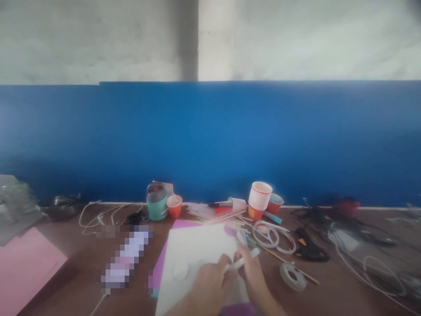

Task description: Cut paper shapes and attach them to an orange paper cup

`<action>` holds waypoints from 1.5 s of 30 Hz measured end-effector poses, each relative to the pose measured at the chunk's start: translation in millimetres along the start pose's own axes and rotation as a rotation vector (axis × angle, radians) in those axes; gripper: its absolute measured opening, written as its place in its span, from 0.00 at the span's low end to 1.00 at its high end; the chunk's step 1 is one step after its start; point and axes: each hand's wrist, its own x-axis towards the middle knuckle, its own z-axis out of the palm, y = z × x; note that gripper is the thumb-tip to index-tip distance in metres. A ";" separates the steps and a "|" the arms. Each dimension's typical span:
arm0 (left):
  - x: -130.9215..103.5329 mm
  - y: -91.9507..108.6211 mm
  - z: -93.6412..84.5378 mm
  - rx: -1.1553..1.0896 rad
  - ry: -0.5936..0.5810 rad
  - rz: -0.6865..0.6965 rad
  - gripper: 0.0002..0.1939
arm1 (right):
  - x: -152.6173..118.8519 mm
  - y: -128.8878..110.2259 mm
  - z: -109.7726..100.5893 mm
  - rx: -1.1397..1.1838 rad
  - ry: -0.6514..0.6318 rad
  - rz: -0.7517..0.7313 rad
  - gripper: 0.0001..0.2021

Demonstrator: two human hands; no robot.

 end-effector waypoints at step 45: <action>23.7 -50.9 -28.1 -0.412 0.238 0.324 0.11 | 4.8 -14.0 4.5 0.242 0.057 0.172 0.22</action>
